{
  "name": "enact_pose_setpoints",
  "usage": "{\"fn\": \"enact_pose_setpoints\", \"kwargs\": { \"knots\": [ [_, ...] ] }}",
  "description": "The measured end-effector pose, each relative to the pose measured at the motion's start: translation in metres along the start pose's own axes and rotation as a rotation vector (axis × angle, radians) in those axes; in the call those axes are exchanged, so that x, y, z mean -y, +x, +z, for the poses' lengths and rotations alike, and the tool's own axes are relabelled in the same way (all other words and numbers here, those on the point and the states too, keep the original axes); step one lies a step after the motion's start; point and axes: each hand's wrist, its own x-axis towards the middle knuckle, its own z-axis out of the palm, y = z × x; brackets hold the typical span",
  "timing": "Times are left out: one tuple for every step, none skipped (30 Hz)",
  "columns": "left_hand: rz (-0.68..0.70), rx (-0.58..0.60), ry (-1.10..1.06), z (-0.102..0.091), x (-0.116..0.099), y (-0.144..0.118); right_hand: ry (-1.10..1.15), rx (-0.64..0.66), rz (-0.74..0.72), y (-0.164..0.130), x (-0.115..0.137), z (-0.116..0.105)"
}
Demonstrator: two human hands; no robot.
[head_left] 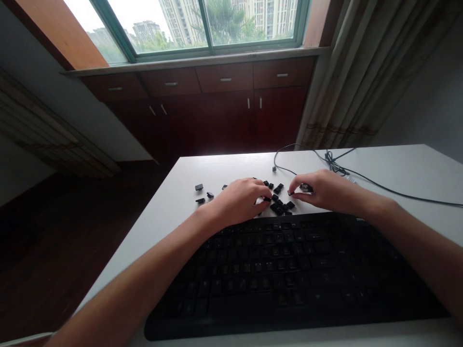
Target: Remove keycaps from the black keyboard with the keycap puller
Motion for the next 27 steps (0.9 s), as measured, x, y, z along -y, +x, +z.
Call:
{"fn": "enact_pose_setpoints", "kwargs": {
  "knots": [
    [-0.005, 0.003, 0.0, -0.0006, -0.0003, 0.0002, -0.015, 0.002, -0.007, 0.0, -0.0008, 0.0004],
    [-0.011, 0.006, 0.002, -0.0012, -0.0005, 0.0003, -0.028, 0.004, -0.012, 0.0001, -0.0018, 0.0006],
    [-0.016, 0.009, 0.005, -0.0018, -0.0006, 0.0004, -0.036, 0.005, -0.015, 0.0003, -0.0028, 0.0006],
    [-0.019, 0.011, 0.007, -0.0024, -0.0007, 0.0005, -0.037, 0.005, -0.02, 0.0004, -0.0038, 0.0004],
    [-0.021, 0.012, 0.008, -0.0027, -0.0007, 0.0005, -0.033, 0.004, -0.025, 0.0005, -0.0049, 0.0],
    [-0.024, 0.009, 0.007, -0.0029, -0.0006, 0.0003, -0.027, 0.0, -0.032, 0.0006, -0.006, -0.0004],
    [-0.027, 0.005, 0.002, -0.0029, -0.0005, 0.0001, -0.021, -0.005, -0.043, 0.0006, -0.0071, -0.0009],
    [-0.031, 0.001, -0.003, -0.0028, -0.0004, -0.0002, -0.017, -0.012, -0.056, 0.0006, -0.0081, -0.0014],
    [-0.037, -0.004, -0.009, -0.0026, -0.0002, -0.0006, -0.018, -0.019, -0.069, 0.0004, -0.0089, -0.0017],
    [-0.044, -0.01, -0.016, -0.0023, 0.0, -0.001, -0.024, -0.024, -0.078, 0.0002, -0.0093, -0.0019],
    [-0.05, -0.015, -0.026, -0.002, 0.0002, -0.0013, -0.032, -0.027, -0.085, 0.0, -0.0094, -0.0018],
    [-0.056, -0.02, -0.037, -0.0018, 0.0005, -0.0015, -0.042, -0.03, -0.088, -0.0002, -0.0091, -0.0016],
    [-0.06, -0.024, -0.049, -0.0017, 0.0008, -0.0017, -0.049, -0.029, -0.09, -0.0004, -0.0084, -0.0011],
    [-0.064, -0.026, -0.06, -0.0017, 0.0011, -0.0017, -0.057, -0.027, -0.09, -0.0005, -0.0075, -0.0005],
    [-0.065, -0.027, -0.07, -0.0018, 0.0014, -0.0016, -0.063, -0.024, -0.09, -0.0005, -0.0064, 0.0003],
    [-0.061, -0.027, -0.077, -0.0019, 0.0016, -0.0015, -0.069, -0.022, -0.092, -0.0003, -0.0053, 0.0012],
    [-0.057, -0.027, -0.082, -0.0021, 0.0018, -0.0012, -0.074, -0.021, -0.096, -0.0002, -0.0043, 0.0021],
    [-0.052, -0.029, -0.085, -0.0023, 0.002, -0.0009, -0.078, -0.024, -0.097, 0.0001, -0.0034, 0.003],
    [-0.048, -0.028, -0.087, -0.0025, 0.0022, -0.0006, -0.081, -0.029, -0.097, 0.0003, -0.0027, 0.0036],
    [-0.047, -0.028, -0.087, -0.0025, 0.0024, -0.0003, -0.083, -0.034, -0.095, 0.0006, -0.0021, 0.0041],
    [-0.048, -0.029, -0.087, -0.0025, 0.0028, 0.0, -0.083, -0.035, -0.089, 0.0008, -0.0018, 0.0043],
    [-0.048, -0.03, -0.087, -0.0023, 0.0033, 0.0, -0.084, -0.035, -0.08, 0.0009, -0.0015, 0.0042],
    [-0.045, -0.034, -0.089, -0.002, 0.004, 0.0, -0.085, -0.032, -0.071, 0.001, -0.0012, 0.0039],
    [-0.038, -0.042, -0.092, -0.0016, 0.005, -0.0003, -0.087, -0.028, -0.066, 0.0011, -0.001, 0.0035],
    [-0.03, -0.055, -0.096, -0.0011, 0.0062, -0.0007, -0.091, -0.025, -0.061, 0.0011, -0.0007, 0.003],
    [-0.022, -0.069, -0.098, -0.0005, 0.0076, -0.0012, -0.096, -0.026, -0.058, 0.001, -0.0004, 0.0023],
    [-0.017, -0.081, -0.098, 0.0, 0.0091, -0.0018, -0.099, -0.027, -0.058, 0.0009, 0.0, 0.0017]
  ]
}}
